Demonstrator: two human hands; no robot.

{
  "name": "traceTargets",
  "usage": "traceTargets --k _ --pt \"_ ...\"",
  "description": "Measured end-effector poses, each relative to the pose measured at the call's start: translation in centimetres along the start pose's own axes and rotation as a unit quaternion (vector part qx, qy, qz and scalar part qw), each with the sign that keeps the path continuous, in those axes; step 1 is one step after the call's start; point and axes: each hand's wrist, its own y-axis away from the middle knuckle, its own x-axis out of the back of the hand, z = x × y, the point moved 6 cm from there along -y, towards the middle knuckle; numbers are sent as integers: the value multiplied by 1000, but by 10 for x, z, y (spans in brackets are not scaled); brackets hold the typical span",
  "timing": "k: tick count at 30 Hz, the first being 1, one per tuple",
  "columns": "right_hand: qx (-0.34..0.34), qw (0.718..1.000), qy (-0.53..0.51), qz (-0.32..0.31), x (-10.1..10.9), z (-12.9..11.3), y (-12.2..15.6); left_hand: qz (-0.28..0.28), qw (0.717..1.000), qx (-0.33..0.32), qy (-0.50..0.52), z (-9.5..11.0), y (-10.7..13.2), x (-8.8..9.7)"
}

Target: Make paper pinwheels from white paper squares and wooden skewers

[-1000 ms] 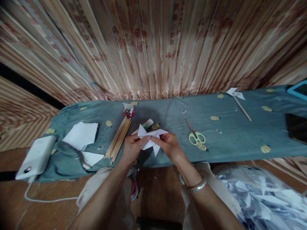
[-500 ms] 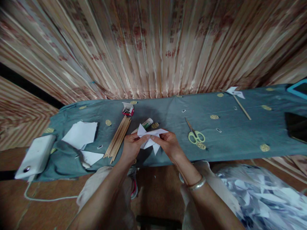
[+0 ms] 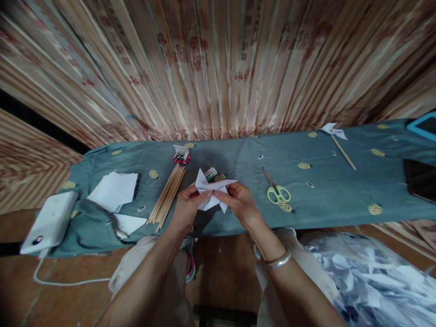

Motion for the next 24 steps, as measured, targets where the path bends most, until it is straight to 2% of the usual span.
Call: traceTargets --k 5,11,24 --pt "16 1000 -5 -17 -2 1 0 2 1000 1 10 -2 1 -1" --pt "2 999 -28 -28 -4 3 1 7 1000 11 14 -3 1 -1" --pt "-26 999 -40 -14 0 4 -2 -8 1000 18 2 -5 0 -2"
